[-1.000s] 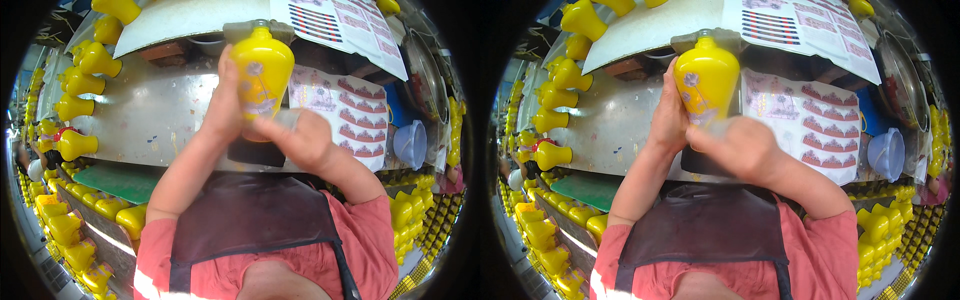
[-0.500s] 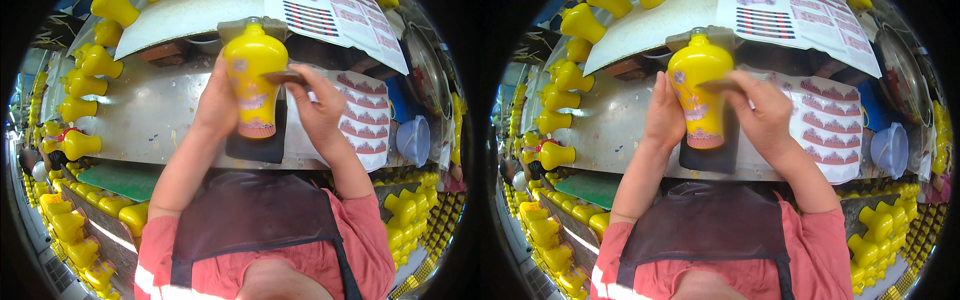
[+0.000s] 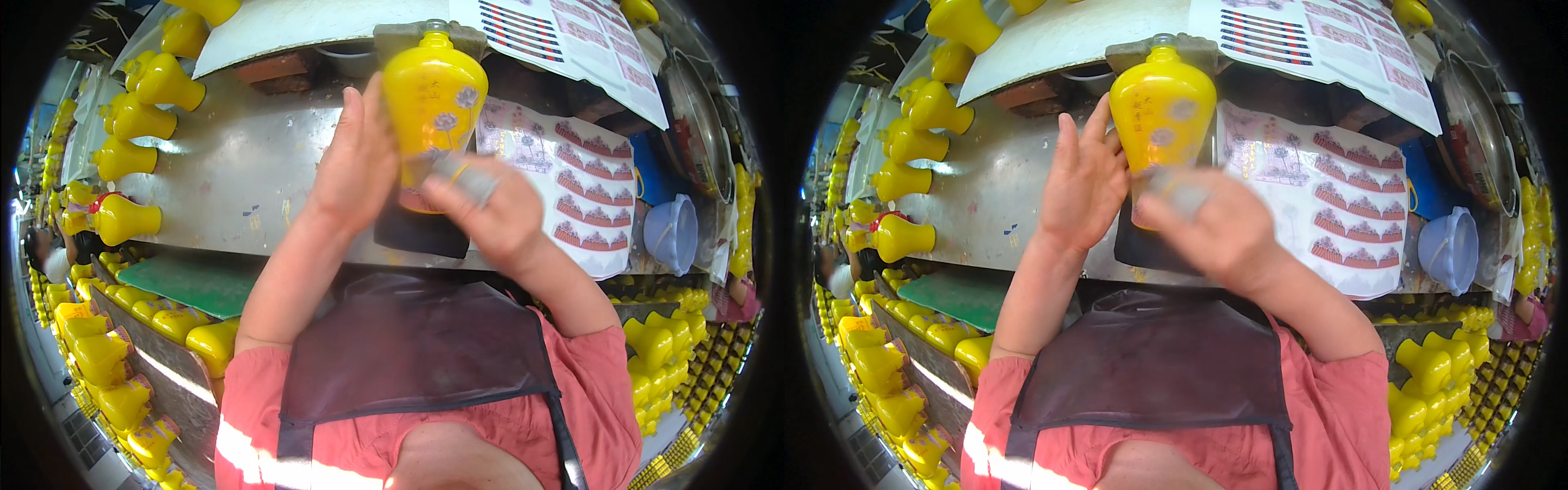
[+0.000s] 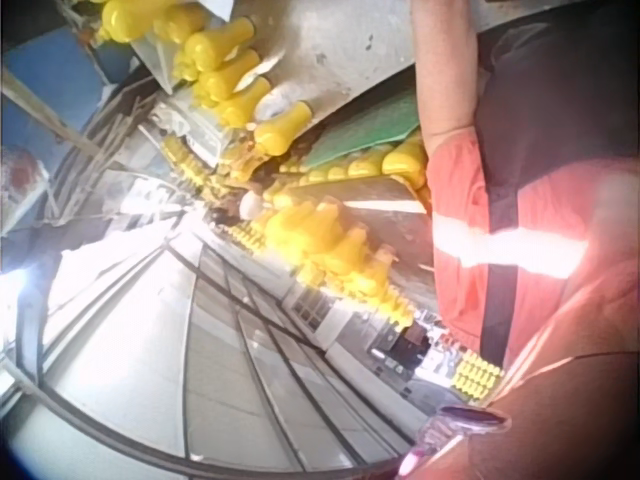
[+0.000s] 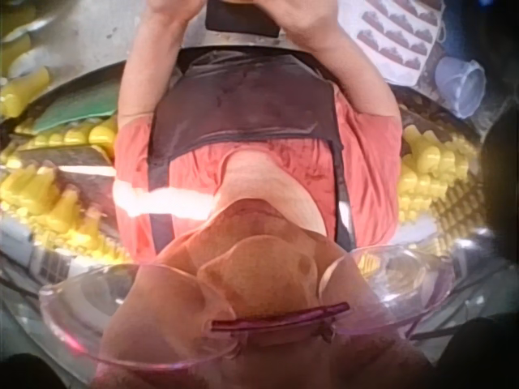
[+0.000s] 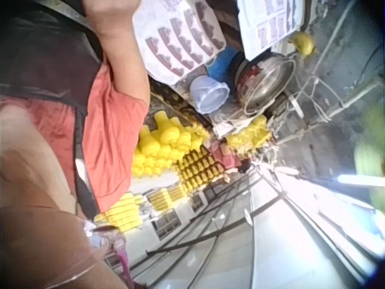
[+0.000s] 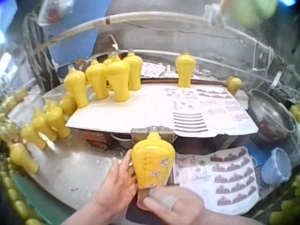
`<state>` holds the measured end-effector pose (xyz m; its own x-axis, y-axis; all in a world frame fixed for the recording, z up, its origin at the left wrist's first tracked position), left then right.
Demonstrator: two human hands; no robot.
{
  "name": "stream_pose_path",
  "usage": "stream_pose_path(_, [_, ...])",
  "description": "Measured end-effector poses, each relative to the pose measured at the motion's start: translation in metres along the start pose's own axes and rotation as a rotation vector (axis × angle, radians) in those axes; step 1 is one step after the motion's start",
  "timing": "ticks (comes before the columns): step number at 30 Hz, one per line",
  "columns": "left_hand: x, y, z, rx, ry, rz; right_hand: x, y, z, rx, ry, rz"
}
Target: The person applies decorative stickers to yellow ceramic vases on a workbench. They smooth each sticker with their fingers, peel off the backing, and place the finished vases on a nearby tray.
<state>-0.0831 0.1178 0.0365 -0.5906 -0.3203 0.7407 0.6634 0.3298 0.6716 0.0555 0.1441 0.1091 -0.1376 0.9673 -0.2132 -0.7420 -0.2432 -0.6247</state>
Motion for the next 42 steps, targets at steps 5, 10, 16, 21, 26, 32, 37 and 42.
stream_pose_path(5, [0.007,-0.006,-0.005,0.032,0.011,0.079,-0.019,-0.001,0.004,0.029,0.021,-0.138])
stream_pose_path(10, [0.01,-0.009,-0.008,0.025,0.014,0.021,-0.042,0.026,0.016,-0.23,-0.142,-0.096])
stream_pose_path(16, [0.007,-0.015,-0.01,0.053,0.004,-0.002,-0.044,0.042,0.019,-0.37,-0.136,-0.195])
stream_pose_path(21, [0.003,-0.02,-0.007,0.095,0.023,0.063,-0.042,0.06,0.024,-0.506,-0.134,-0.015])
stream_pose_path(26, [0.014,-0.023,0.002,0.11,0.229,0.515,0.021,0.029,0.074,-0.299,0.048,-0.199])
stream_pose_path(32, [0.034,-0.006,0.032,0.146,0.461,1.003,0.103,0.0,0.091,-0.127,0.442,0.183])
stream_pose_path(37, [0.038,0.007,0.048,0.25,0.462,1.188,0.115,0.017,0.096,-0.166,0.371,0.047])
stream_pose_path(42, [0.033,-0.011,0.055,0.266,0.47,1.062,0.132,0.028,0.102,-0.219,0.433,0.017])
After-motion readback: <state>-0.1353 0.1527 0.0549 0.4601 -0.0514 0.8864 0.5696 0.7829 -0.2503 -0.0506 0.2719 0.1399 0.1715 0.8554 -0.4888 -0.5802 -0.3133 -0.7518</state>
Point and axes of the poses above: each hand's wrist, its own z-axis towards the middle knuckle, its own y-axis out of the palm, x = y × z, the point moved 9 cm from there along z, towards the middle knuckle, and after that the axes turned 6 degrees about y, right-handed, at the moved point
